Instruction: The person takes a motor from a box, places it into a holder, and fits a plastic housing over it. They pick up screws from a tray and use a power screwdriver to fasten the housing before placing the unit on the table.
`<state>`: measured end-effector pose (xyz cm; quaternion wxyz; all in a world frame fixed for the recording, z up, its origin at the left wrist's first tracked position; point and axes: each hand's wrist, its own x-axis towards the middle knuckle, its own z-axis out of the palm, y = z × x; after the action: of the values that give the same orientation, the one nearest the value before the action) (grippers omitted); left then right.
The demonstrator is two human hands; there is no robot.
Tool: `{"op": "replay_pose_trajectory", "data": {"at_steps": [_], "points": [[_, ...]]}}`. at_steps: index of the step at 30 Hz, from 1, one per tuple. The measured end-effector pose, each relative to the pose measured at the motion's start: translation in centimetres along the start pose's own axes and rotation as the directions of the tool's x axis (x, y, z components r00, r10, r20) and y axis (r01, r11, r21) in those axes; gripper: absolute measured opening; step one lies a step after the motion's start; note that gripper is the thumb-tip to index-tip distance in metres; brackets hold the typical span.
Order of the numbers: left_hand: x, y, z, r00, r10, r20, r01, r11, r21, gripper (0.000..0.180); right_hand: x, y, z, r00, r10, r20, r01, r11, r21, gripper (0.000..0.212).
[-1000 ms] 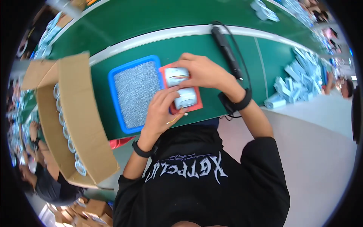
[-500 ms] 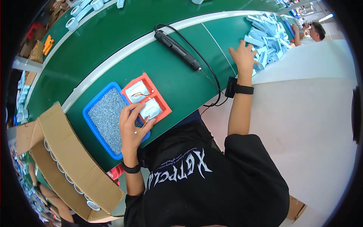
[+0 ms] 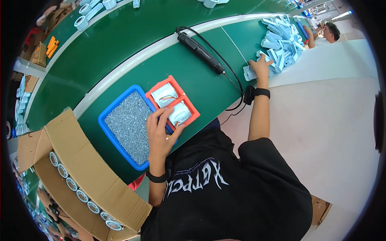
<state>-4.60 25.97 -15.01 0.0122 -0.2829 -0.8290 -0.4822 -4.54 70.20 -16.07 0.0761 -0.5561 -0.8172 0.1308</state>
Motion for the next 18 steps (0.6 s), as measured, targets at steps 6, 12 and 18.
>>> {"op": "replay_pose_trajectory", "data": {"at_steps": [6,12,18], "points": [[0.2,0.1,-0.1,1.000,0.018,-0.007,-0.018,1.000,0.001,0.053,-0.5,-3.2,2.4,0.935,-0.350,0.054,0.341,0.932,0.126,0.080],[0.2,0.4,-0.2,1.000,0.003,-0.012,-0.003,1.000,0.015,0.052,-4.3,-8.3,1.1,0.795,-0.578,0.183,0.549,0.814,0.189,0.064],[1.0,2.1,-2.0,0.991,-0.055,0.123,0.067,0.993,-0.092,0.046,-2.6,-7.0,-0.8,0.610,-0.787,0.092,0.718,0.598,0.356,0.049]]}}
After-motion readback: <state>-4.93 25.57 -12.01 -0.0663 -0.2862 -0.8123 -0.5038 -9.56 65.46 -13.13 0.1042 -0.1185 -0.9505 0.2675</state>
